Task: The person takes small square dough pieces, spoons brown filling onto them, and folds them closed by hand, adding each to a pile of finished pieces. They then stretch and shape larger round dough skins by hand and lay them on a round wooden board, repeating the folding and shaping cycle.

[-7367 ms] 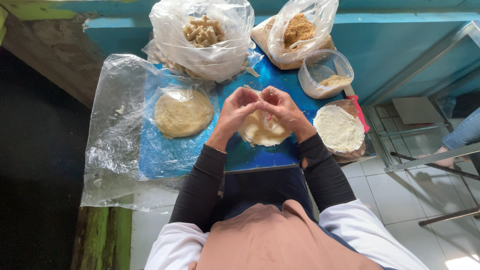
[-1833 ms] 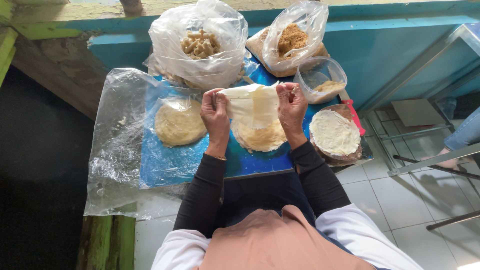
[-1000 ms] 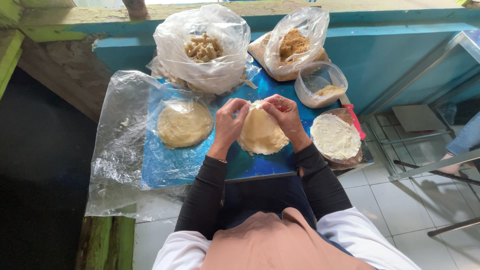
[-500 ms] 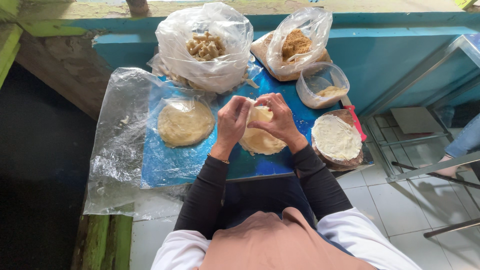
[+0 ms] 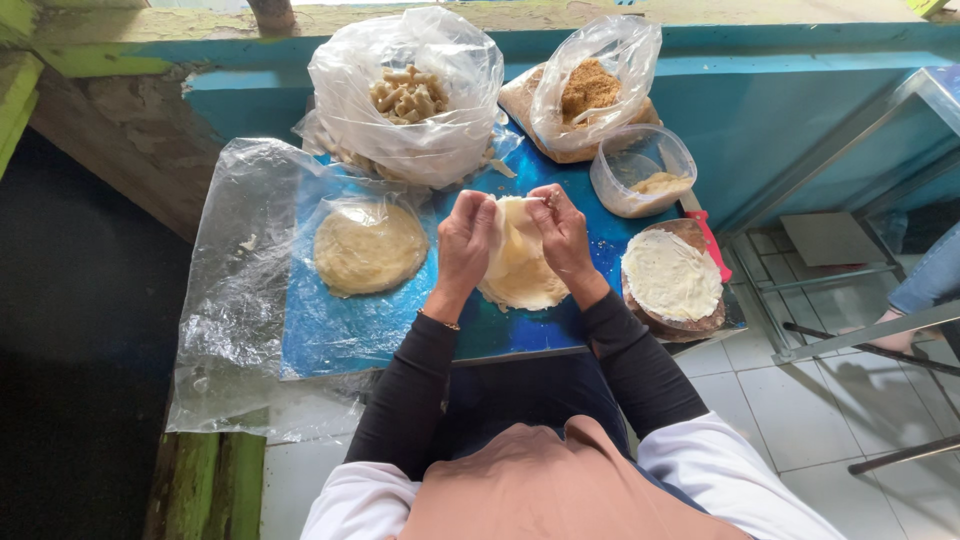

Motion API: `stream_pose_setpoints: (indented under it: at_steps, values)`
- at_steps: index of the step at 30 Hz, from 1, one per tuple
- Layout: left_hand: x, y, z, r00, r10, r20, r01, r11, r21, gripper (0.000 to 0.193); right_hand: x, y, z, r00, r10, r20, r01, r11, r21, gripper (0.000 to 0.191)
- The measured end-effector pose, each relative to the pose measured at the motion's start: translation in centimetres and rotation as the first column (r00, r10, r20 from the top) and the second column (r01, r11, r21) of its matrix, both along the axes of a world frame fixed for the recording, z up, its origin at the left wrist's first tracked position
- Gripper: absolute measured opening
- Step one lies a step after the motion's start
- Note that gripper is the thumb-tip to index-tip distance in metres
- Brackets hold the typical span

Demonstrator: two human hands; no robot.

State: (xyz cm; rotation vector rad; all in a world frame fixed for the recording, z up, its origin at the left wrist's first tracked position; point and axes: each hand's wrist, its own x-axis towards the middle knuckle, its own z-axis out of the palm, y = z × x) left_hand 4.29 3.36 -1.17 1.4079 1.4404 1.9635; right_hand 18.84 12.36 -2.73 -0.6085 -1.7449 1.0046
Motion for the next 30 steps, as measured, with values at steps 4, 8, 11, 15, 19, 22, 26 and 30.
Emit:
stream_pose_setpoints:
  at_steps: [4,8,11,15,19,22,26,30]
  values:
    - [0.8,0.0,-0.4,0.999,0.003,-0.050,-0.002,1.000,0.011,0.016,-0.6,-0.9,0.2,0.984,-0.163,0.076,0.147,0.972,0.183,0.018]
    - [0.1,0.6,-1.1,0.995,0.010,0.097,-0.011,1.000,0.014,0.016,-0.4,-0.9,0.4,0.981,-0.191,0.029,0.179,0.954,0.243,0.018]
    - [-1.6,1.1,-1.6,0.900,-0.226,0.372,0.195,0.973,0.120,0.016,0.1,-0.4,0.8,0.965,-0.262,0.018,0.250,0.940,0.231,0.017]
    - [-2.7,1.5,-2.0,0.788,-0.331,0.519,0.300,0.943,0.145,0.013,1.7,-0.2,1.5,0.948,-0.309,0.071,0.284,0.926,0.249,0.018]
    - [-2.5,1.7,-2.3,0.751,-0.330,0.572,0.310,0.941,0.137,0.014,4.0,-0.4,1.9,0.933,-0.354,0.060,0.324,0.903,0.280,0.019]
    - [-2.5,1.9,-2.5,0.691,-0.327,0.645,0.310,0.940,0.144,0.015,5.1,-0.2,1.9,0.928,-0.371,0.038,0.355,0.909,0.217,0.020]
    - [-3.1,2.1,-2.6,0.616,-0.295,0.731,0.250,0.953,0.174,0.014,6.5,0.3,1.7,0.945,-0.325,-0.020,0.324,0.945,-0.049,0.020]
    - [-3.3,2.2,-2.8,0.582,-0.261,0.770,0.201,0.964,0.175,0.014,8.5,0.9,1.1,0.945,-0.316,-0.087,0.298,0.939,-0.172,0.017]
